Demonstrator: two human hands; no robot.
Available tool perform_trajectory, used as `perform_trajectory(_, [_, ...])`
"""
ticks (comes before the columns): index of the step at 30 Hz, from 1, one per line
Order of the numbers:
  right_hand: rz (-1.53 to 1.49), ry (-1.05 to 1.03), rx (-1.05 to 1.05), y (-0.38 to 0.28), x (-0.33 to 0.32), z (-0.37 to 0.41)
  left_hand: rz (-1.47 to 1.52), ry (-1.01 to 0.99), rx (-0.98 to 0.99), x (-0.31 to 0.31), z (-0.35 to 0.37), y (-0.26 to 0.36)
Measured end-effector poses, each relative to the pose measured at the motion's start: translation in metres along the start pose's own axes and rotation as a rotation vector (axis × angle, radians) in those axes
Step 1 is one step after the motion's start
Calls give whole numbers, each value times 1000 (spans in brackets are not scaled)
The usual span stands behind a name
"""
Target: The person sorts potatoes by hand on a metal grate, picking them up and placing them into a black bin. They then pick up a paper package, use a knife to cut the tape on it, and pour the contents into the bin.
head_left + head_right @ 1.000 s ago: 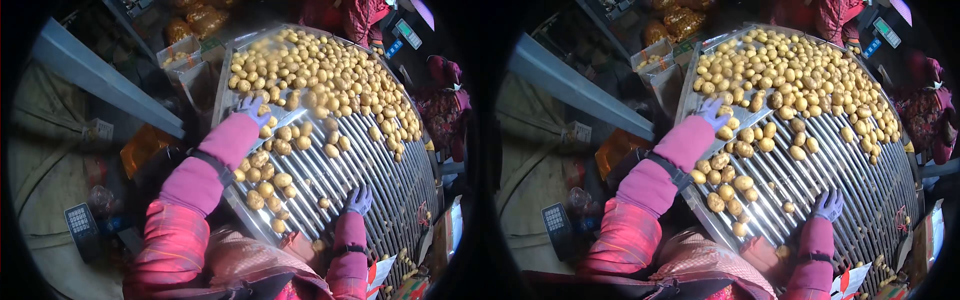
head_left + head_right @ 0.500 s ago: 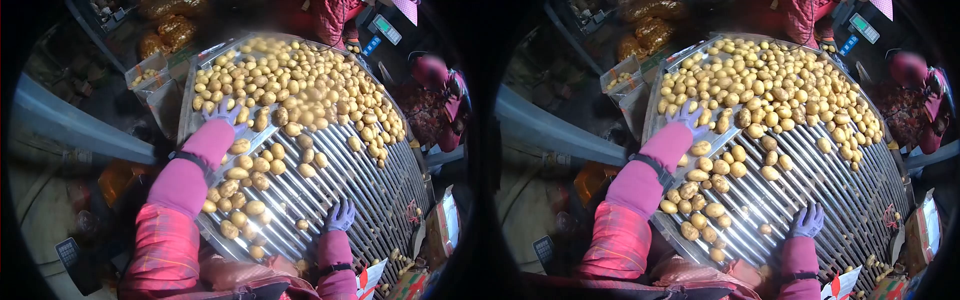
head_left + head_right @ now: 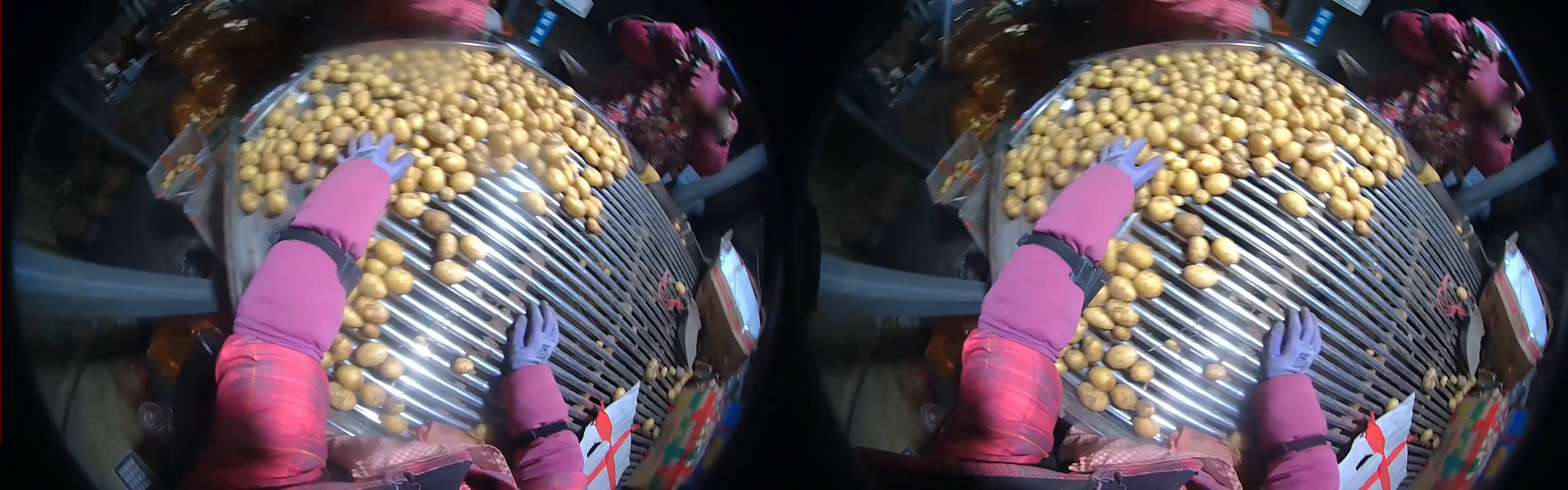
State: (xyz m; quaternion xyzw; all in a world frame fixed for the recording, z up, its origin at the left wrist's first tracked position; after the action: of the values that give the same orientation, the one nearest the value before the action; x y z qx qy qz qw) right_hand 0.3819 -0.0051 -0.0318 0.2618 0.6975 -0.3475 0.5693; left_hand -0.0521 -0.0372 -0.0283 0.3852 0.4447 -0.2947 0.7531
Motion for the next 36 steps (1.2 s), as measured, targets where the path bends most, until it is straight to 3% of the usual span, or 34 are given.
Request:
perform_trajectory(2, [-25,9,15,4,2,2,-24,89,-237,-4,10,26])
perform_trajectory(3, [-22,9,3,1,-1,-1,-15,60,-179,-8,15,38])
perform_trajectory(4, [65,29,-136,-14,-14,-2,-16,45,-177,-4,24,42])
perform_trajectory(6, [-16,9,-23,-1,-3,-2,-310,-45,130,5,49,61])
perform_trajectory(7, [-18,19,-32,1,-1,-1,-186,-81,119,12,57,61])
perform_trajectory(9, [2,15,-17,5,3,1,-76,-152,371,25,95,64])
perform_trajectory(12, [6,11,-10,6,6,5,-255,-227,402,42,149,78])
perform_trajectory(14, [9,12,-6,8,6,2,-136,-342,543,43,165,82])
perform_trajectory(15, [8,13,-11,7,6,3,68,-257,592,33,154,83])
perform_trajectory(16, [7,14,-13,5,4,3,65,-260,594,20,141,89])
perform_trajectory(18, [-22,12,-25,5,4,3,387,-211,436,-20,99,105])
perform_trajectory(20, [-31,-7,3,7,4,1,375,-121,320,-23,34,115])
perform_trajectory(22, [-66,7,9,6,2,2,205,220,294,6,-20,115])
perform_trajectory(23, [-71,8,4,5,1,2,132,186,191,17,-38,120])
perform_trajectory(24, [-73,11,0,4,-1,0,-3,-8,60,11,-38,137])
perform_trajectory(26, [-69,-19,-8,4,-2,-2,-243,90,42,24,-42,151])
perform_trajectory(30, [-82,-31,24,4,-4,-1,-278,91,75,24,-45,149])
perform_trajectory(34, [-57,21,6,2,-1,0,-16,259,451,33,-20,137])
perform_trajectory(36, [-53,9,11,4,2,1,-91,59,689,46,18,132])
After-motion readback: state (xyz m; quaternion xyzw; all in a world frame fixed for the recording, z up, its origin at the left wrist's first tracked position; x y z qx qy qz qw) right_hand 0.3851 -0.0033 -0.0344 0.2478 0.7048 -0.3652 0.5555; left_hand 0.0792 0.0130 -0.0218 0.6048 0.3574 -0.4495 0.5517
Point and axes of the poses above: each hand's wrist, its own z-axis away from the middle knuckle, its own x-axis out of the palm, y = z × x, the point moved 5 cm from there along -z, towards the middle knuckle, and after that the axes turned 15 degrees about -y, right-handed, at the moved point
